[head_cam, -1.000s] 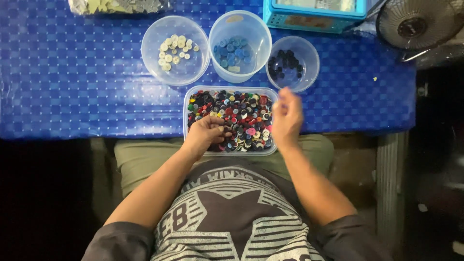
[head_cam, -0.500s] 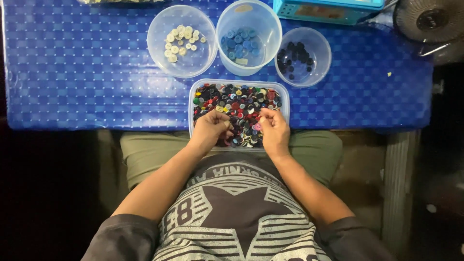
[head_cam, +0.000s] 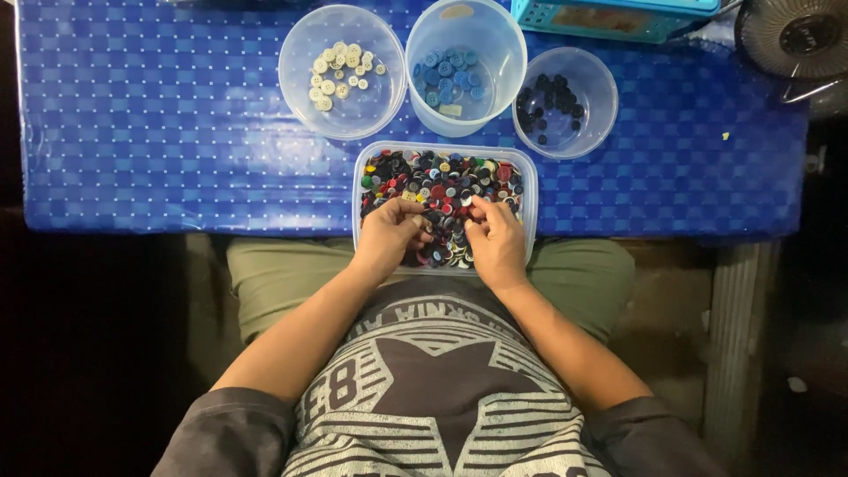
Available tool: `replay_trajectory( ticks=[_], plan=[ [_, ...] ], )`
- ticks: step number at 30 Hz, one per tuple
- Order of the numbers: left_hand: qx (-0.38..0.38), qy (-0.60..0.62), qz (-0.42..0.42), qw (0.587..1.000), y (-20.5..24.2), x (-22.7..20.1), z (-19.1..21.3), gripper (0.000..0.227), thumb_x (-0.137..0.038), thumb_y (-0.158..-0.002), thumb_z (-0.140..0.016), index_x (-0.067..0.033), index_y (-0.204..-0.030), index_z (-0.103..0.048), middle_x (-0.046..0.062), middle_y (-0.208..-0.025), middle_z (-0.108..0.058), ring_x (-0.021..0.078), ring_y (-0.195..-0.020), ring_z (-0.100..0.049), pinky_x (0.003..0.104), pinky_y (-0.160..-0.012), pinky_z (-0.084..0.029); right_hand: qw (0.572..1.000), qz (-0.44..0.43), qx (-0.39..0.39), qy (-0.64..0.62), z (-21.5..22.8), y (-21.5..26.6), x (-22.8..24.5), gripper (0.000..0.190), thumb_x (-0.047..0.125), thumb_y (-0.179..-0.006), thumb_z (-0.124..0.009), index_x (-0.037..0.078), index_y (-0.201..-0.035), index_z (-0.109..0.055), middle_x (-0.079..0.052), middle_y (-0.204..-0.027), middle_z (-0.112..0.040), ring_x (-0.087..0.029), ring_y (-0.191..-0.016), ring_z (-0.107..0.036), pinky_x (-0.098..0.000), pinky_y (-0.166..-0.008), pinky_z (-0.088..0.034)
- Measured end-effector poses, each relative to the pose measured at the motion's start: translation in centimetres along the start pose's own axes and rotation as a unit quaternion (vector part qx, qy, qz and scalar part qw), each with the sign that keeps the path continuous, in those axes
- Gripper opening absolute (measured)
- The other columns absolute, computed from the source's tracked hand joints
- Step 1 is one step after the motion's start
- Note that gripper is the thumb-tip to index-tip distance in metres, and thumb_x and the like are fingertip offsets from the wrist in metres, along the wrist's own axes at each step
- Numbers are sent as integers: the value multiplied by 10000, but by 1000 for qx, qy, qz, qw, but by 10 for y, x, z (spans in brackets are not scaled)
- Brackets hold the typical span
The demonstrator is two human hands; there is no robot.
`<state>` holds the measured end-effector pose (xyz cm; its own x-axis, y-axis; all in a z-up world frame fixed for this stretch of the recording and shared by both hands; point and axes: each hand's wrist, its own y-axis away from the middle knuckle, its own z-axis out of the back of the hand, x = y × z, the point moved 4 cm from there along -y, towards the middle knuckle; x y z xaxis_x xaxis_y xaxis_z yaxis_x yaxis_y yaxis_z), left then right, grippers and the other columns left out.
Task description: Sorting various colored buttons from a large container into separate bowls based on their color and type.
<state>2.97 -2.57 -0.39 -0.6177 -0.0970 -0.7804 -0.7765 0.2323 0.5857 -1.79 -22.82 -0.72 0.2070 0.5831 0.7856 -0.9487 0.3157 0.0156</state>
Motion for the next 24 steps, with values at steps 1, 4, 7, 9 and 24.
replay_trajectory(
  ticks=[1,4,7,9,24],
  plan=[
    [1,-1,0,1000,-1,0,0,244,22,-944,-594,70,-1181,-627,173,-894,-697,198,-683,-745,267,-581,-651,1000,-1,-1,0,1,-2,3,352,40,-867,-734,72,-1217,-736,-98,-1004,-710,-249,-786,-717,-384,-716,-603],
    [-29,-47,-16,998,-1,-2,1,228,-4,-936,-626,39,-1156,-668,148,-883,-706,193,-675,-747,267,-549,-639,1000,3,6,13,0,-5,8,424,59,-856,-733,87,-1278,-707,-93,-970,-704,-259,-807,-728,-389,-735,-601],
    [-40,-59,-20,997,0,-5,-1,297,-34,-926,-636,49,-1211,-642,149,-900,-661,183,-684,-724,246,-546,-612,998,15,19,66,-6,-5,5,458,114,-867,-725,142,-1323,-689,-55,-953,-691,-272,-855,-721,-417,-785,-591],
    [-48,-162,-44,985,-2,-16,-1,287,-52,-903,-668,2,-1183,-694,138,-892,-702,181,-664,-727,279,-558,-617,994,32,18,102,-10,-8,4,403,167,-866,-756,186,-1267,-719,5,-939,-674,-226,-877,-717,-376,-798,-583],
    [-37,-354,-49,933,1,-32,-7,398,-214,-884,-721,-175,-1278,-681,55,-905,-765,251,-847,-754,388,-770,-578,998,33,19,46,-13,-8,-12,138,139,-859,-782,183,-987,-753,26,-868,-678,-193,-872,-718,-298,-792,-575]
  ],
)
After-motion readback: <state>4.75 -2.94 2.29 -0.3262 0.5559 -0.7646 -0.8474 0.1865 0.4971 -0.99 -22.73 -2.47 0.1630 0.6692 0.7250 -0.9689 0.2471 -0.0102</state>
